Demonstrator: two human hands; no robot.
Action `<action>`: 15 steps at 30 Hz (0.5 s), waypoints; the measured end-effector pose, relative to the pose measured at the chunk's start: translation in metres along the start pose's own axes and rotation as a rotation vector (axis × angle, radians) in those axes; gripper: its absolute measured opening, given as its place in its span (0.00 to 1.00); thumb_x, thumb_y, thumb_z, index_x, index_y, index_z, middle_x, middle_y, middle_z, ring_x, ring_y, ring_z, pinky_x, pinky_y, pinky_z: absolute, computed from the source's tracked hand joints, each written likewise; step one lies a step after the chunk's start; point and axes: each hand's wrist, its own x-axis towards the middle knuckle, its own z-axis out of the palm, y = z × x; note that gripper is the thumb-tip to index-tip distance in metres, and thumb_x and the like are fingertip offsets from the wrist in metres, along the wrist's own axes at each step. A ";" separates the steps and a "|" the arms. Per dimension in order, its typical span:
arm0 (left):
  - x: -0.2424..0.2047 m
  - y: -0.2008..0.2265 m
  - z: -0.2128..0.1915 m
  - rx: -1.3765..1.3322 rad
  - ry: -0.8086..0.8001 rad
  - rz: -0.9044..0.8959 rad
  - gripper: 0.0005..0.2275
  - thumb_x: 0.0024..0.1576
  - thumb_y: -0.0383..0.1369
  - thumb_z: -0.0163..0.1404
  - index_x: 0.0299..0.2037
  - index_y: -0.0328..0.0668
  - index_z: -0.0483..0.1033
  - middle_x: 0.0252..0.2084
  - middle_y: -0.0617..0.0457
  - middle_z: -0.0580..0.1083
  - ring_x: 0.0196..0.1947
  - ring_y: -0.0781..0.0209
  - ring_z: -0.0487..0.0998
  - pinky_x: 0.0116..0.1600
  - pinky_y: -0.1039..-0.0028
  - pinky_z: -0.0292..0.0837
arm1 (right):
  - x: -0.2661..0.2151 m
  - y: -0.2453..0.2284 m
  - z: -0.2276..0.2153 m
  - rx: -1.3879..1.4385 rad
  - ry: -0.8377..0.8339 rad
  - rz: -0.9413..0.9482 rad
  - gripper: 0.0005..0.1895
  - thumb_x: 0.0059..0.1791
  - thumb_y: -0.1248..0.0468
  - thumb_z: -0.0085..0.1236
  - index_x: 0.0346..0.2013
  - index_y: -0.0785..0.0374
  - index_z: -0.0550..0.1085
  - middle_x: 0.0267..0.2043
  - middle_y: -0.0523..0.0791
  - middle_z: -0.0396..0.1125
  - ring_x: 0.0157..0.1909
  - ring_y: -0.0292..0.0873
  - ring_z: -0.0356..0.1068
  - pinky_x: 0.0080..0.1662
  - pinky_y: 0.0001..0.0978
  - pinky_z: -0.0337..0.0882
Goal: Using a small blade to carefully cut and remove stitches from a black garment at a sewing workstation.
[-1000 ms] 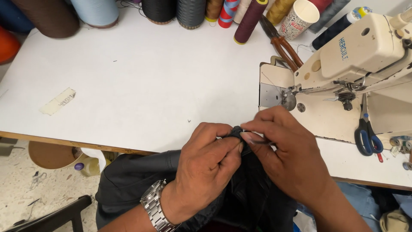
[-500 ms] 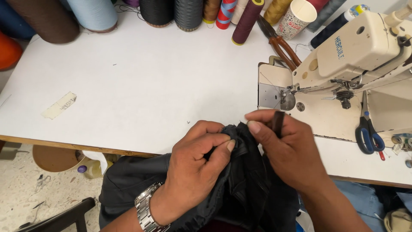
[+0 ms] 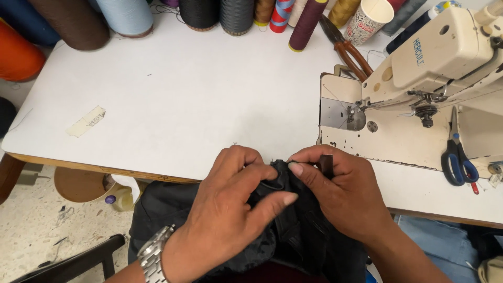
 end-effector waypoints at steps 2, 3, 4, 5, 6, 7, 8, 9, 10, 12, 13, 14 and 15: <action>0.005 0.003 -0.011 -0.087 -0.015 -0.033 0.10 0.60 0.39 0.54 0.39 0.39 0.75 0.37 0.53 0.71 0.39 0.56 0.73 0.42 0.69 0.71 | 0.000 0.004 0.001 0.100 -0.011 0.023 0.05 0.47 0.62 0.67 0.33 0.60 0.84 0.23 0.38 0.70 0.27 0.32 0.64 0.33 0.24 0.65; 0.007 0.004 -0.016 -0.173 -0.029 -0.063 0.08 0.62 0.36 0.50 0.34 0.42 0.73 0.34 0.55 0.74 0.36 0.60 0.75 0.42 0.72 0.71 | -0.001 0.006 0.001 0.199 -0.020 0.044 0.05 0.46 0.66 0.67 0.34 0.64 0.84 0.29 0.42 0.76 0.32 0.34 0.71 0.37 0.25 0.72; 0.009 0.004 -0.021 -0.168 -0.027 -0.068 0.08 0.62 0.36 0.50 0.34 0.42 0.73 0.34 0.55 0.74 0.36 0.60 0.75 0.42 0.72 0.71 | -0.002 0.009 0.000 0.201 -0.026 0.043 0.05 0.46 0.66 0.67 0.34 0.64 0.84 0.29 0.42 0.76 0.32 0.34 0.71 0.37 0.25 0.72; 0.010 0.004 -0.027 -0.219 -0.085 -0.241 0.07 0.62 0.38 0.51 0.35 0.46 0.74 0.32 0.60 0.75 0.33 0.66 0.74 0.40 0.75 0.71 | -0.003 0.012 -0.001 0.252 -0.058 0.019 0.06 0.48 0.65 0.65 0.36 0.64 0.83 0.22 0.41 0.68 0.25 0.34 0.63 0.30 0.24 0.63; 0.011 0.003 -0.031 -0.271 -0.145 -0.412 0.07 0.61 0.39 0.52 0.35 0.49 0.75 0.29 0.65 0.76 0.29 0.72 0.74 0.37 0.78 0.70 | -0.004 0.015 -0.003 0.302 -0.087 -0.003 0.06 0.49 0.65 0.63 0.38 0.64 0.82 0.16 0.40 0.60 0.17 0.33 0.55 0.23 0.23 0.53; 0.010 0.003 -0.030 -0.269 -0.143 -0.416 0.07 0.61 0.39 0.52 0.35 0.49 0.75 0.29 0.65 0.76 0.29 0.72 0.74 0.37 0.78 0.70 | -0.006 0.016 -0.004 0.304 -0.091 -0.004 0.06 0.49 0.65 0.63 0.38 0.64 0.82 0.16 0.40 0.60 0.17 0.33 0.55 0.23 0.23 0.53; 0.010 0.002 -0.029 -0.332 -0.156 -0.434 0.07 0.62 0.39 0.51 0.35 0.49 0.74 0.28 0.64 0.73 0.29 0.72 0.71 0.36 0.78 0.69 | -0.007 0.018 -0.005 0.302 -0.118 -0.041 0.07 0.49 0.64 0.64 0.39 0.63 0.82 0.21 0.39 0.63 0.23 0.33 0.58 0.28 0.24 0.57; 0.009 0.002 -0.028 -0.397 -0.168 -0.453 0.07 0.63 0.38 0.50 0.35 0.48 0.73 0.28 0.64 0.71 0.28 0.72 0.68 0.35 0.78 0.67 | -0.009 0.020 -0.006 0.300 -0.145 -0.079 0.07 0.49 0.64 0.64 0.40 0.62 0.82 0.26 0.38 0.66 0.29 0.33 0.60 0.34 0.24 0.60; 0.008 0.002 -0.026 -0.395 -0.168 -0.453 0.07 0.63 0.38 0.50 0.35 0.48 0.73 0.28 0.64 0.71 0.28 0.72 0.68 0.35 0.78 0.67 | -0.010 0.019 -0.007 0.301 -0.146 -0.080 0.07 0.49 0.64 0.64 0.40 0.62 0.82 0.26 0.38 0.66 0.29 0.33 0.60 0.34 0.24 0.60; 0.007 0.001 -0.022 -0.478 -0.136 -0.444 0.08 0.63 0.39 0.49 0.35 0.48 0.73 0.29 0.64 0.70 0.30 0.72 0.68 0.38 0.79 0.68 | -0.014 0.018 -0.010 0.285 -0.176 -0.086 0.09 0.48 0.62 0.64 0.40 0.62 0.82 0.26 0.39 0.67 0.29 0.34 0.61 0.34 0.25 0.62; 0.005 0.003 -0.021 -0.477 -0.136 -0.444 0.08 0.63 0.39 0.49 0.35 0.48 0.73 0.29 0.64 0.70 0.30 0.72 0.68 0.38 0.79 0.68 | -0.017 0.019 -0.010 0.285 -0.175 -0.086 0.09 0.48 0.62 0.64 0.40 0.62 0.82 0.26 0.39 0.67 0.29 0.34 0.61 0.34 0.25 0.62; 0.003 0.005 -0.020 -0.445 -0.125 -0.372 0.08 0.64 0.39 0.48 0.35 0.48 0.72 0.27 0.65 0.68 0.29 0.72 0.66 0.37 0.79 0.66 | -0.021 0.019 -0.010 0.365 -0.208 -0.076 0.12 0.47 0.64 0.65 0.43 0.65 0.82 0.30 0.41 0.70 0.32 0.34 0.65 0.36 0.25 0.65; 0.001 0.007 -0.020 -0.412 -0.114 -0.300 0.08 0.65 0.39 0.46 0.36 0.49 0.70 0.26 0.65 0.66 0.27 0.72 0.64 0.35 0.78 0.64 | -0.024 0.020 -0.010 0.444 -0.241 -0.065 0.15 0.46 0.65 0.66 0.46 0.67 0.82 0.33 0.43 0.74 0.35 0.34 0.69 0.38 0.24 0.68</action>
